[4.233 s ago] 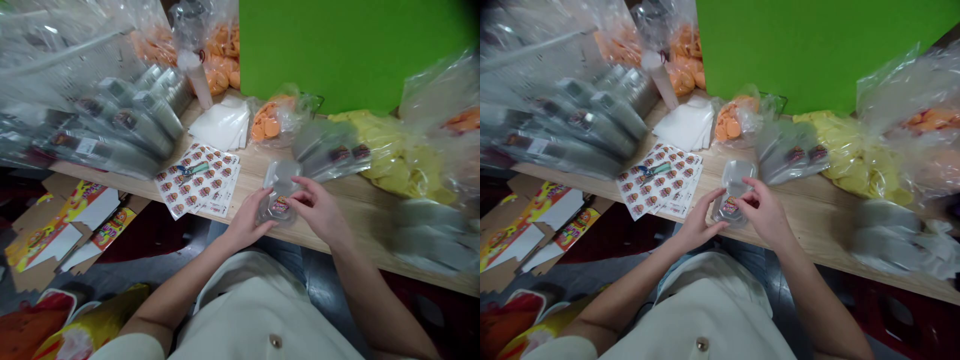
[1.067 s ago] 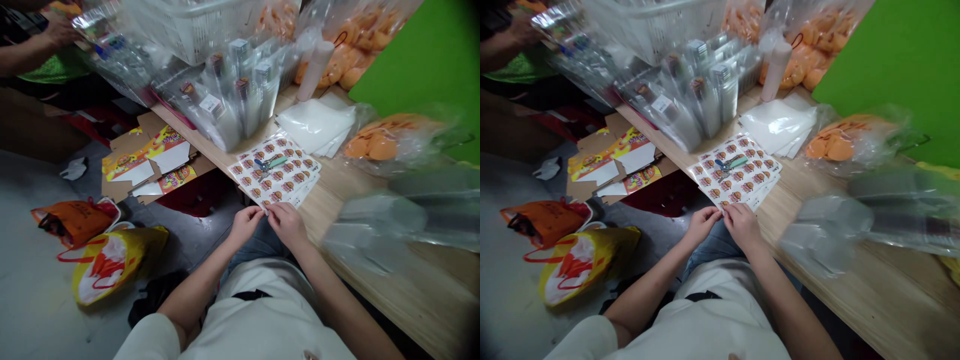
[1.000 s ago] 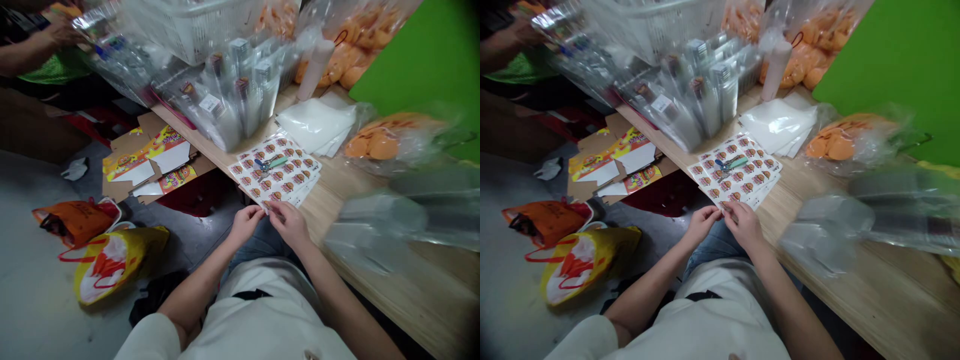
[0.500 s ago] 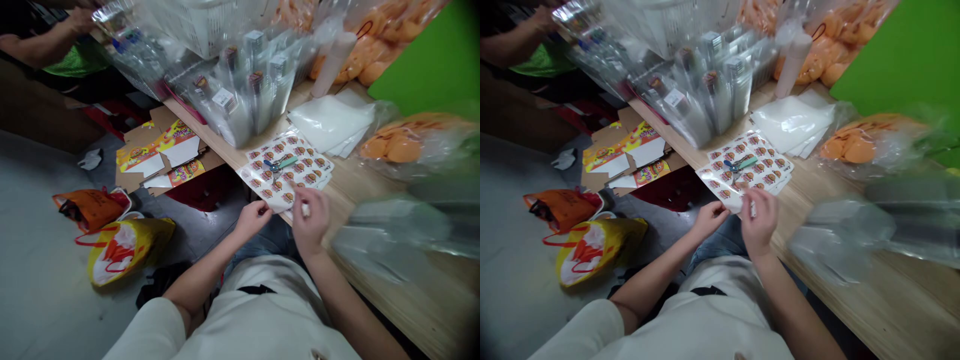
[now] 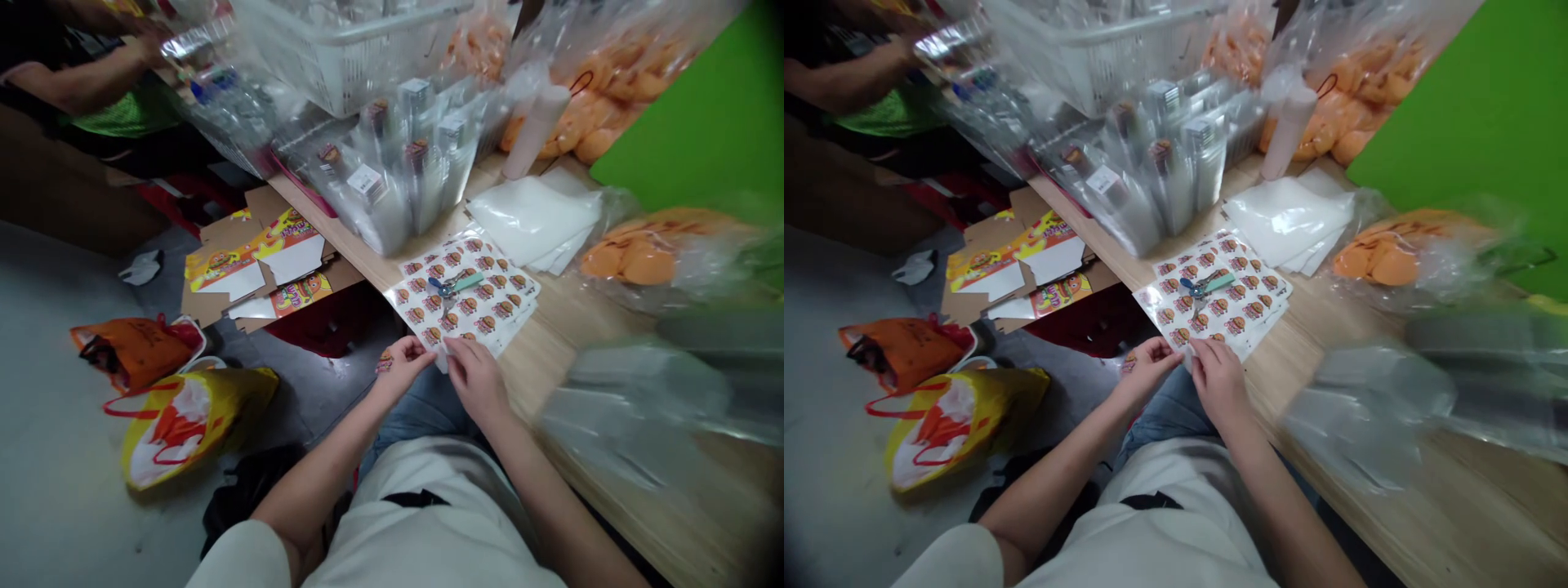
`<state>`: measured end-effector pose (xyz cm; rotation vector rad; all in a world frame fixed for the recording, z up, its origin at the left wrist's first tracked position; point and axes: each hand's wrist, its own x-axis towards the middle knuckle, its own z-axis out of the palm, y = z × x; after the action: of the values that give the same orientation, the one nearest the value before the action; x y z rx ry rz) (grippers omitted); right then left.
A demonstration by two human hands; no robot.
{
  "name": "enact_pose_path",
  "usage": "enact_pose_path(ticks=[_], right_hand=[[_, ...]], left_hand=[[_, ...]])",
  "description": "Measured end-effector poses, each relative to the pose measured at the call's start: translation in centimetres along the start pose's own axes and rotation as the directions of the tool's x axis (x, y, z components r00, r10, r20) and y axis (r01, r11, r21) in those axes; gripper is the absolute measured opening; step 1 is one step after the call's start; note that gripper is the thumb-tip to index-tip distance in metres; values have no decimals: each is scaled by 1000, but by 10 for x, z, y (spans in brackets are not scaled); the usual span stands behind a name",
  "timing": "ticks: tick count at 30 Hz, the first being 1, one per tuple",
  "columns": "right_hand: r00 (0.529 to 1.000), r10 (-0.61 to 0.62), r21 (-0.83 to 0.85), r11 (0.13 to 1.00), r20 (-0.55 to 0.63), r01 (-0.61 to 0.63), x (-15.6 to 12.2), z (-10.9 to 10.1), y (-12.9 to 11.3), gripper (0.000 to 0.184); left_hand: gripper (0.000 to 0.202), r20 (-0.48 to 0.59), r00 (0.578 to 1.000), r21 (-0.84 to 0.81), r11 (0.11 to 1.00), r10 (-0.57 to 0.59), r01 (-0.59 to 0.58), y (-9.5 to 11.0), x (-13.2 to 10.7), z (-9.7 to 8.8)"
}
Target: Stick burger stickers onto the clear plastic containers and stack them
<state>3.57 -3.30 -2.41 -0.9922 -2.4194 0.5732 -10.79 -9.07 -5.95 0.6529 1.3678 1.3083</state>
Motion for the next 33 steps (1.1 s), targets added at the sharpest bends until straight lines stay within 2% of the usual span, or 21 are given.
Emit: enact_pose_path(ticks=[2, 4, 6, 8, 10, 13, 16, 18, 22, 25, 27, 29, 33], right_hand=[[998, -49, -32, 998, 46, 50, 7, -2, -3, 27], [977, -153, -65, 984, 147, 164, 15, -7, -6, 26], [958, -200, -83, 972, 205, 220, 21, -9, -5, 28], [965, -185, -76, 977, 184, 202, 22, -7, -3, 31], [985, -133, -27, 990, 112, 136, 20, -2, -1, 32], [999, 26, 137, 990, 40, -31, 15, 7, 2, 34], [980, 189, 292, 936, 54, -197, 11, 13, 1, 40], [972, 228, 348, 907, 64, -236, 10, 14, -1, 44], [982, 179, 360, 914, 53, -186, 8, 7, -4, 40], [999, 28, 229, 973, 33, -35, 10, 0, -3, 33], [999, -35, 184, 983, 34, 29, 13, -3, -2, 30], [999, -25, 195, 981, 22, 20, 15, -2, 0, 28], [997, 71, 248, 967, -22, -63, 22, 2, 7, 23]], left_hand=[[23, 29, 999, 19, 1000, 16, -17, -1, 2, -4], [20, 52, 998, 37, 999, 27, -28, -1, 5, -7], [18, 53, 998, 56, 997, 42, -45, 1, 7, -8], [17, 38, 997, 77, 995, 62, -65, 3, 9, -8], [16, 13, 997, 96, 992, 82, -83, 6, 11, -7], [17, -28, 995, 113, 990, 92, -88, 10, 10, -2], [18, -27, 997, 122, 990, 73, -69, 12, 8, 2], [20, -16, 997, 150, 986, 71, -68, 12, 8, 3], [21, 18, 995, 231, 968, 95, -97, 15, 10, -2], [14, 62, 989, 294, 945, 132, -144, 22, 9, -7], [11, 65, 985, 336, 926, 163, -175, 27, 7, -8], [11, 52, 981, 366, 911, 184, -191, 31, 5, -6], [13, 7, 983, 364, 915, 182, -172, 28, 0, 3]])
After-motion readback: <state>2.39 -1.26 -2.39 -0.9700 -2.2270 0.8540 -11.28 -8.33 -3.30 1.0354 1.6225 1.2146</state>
